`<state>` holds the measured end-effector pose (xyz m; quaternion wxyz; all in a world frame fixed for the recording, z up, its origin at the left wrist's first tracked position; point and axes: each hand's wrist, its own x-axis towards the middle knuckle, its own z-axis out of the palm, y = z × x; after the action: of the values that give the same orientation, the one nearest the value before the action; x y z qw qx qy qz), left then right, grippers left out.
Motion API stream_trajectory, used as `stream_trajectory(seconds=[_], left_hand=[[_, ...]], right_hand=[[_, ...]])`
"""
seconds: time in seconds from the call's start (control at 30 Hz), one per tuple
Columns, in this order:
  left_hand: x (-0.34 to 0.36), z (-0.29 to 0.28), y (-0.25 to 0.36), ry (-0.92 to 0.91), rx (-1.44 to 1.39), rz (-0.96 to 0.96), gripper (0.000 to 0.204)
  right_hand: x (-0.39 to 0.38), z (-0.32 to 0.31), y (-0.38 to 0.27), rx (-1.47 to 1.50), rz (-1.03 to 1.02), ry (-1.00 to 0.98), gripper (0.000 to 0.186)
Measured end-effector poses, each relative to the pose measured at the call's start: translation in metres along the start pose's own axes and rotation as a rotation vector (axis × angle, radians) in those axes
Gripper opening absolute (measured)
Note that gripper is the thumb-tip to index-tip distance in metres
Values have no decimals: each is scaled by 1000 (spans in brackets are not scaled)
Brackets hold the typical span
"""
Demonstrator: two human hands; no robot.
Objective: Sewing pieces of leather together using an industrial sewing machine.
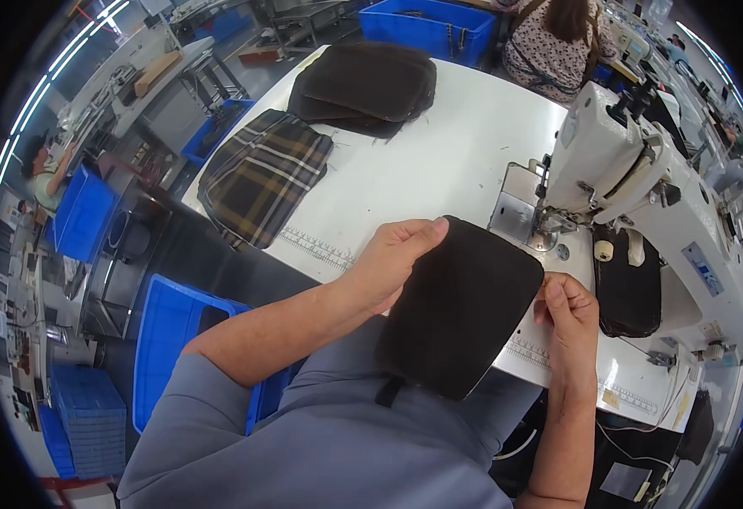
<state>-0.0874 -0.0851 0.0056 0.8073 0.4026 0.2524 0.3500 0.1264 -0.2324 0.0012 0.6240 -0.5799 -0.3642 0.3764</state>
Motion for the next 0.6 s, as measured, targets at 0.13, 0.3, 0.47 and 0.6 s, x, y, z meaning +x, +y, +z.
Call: stream_trajectory(seconds=[0.13,0.3,0.47,0.6], left_hand=[[12,-27,-13,-33,149,16,35],[-5,-50,34,73,684,561,27],[-56,-129,108,174,1710,733,28],[-89,-146,127,315,2068,556,12]], right_hand=[[-3,-4,4,-113,18,-98,19],[-1,-3,4,-61,35,11,14],[-4,0,-2,-29,77,70,12],[-4,11,-7,-100,51,80,18]])
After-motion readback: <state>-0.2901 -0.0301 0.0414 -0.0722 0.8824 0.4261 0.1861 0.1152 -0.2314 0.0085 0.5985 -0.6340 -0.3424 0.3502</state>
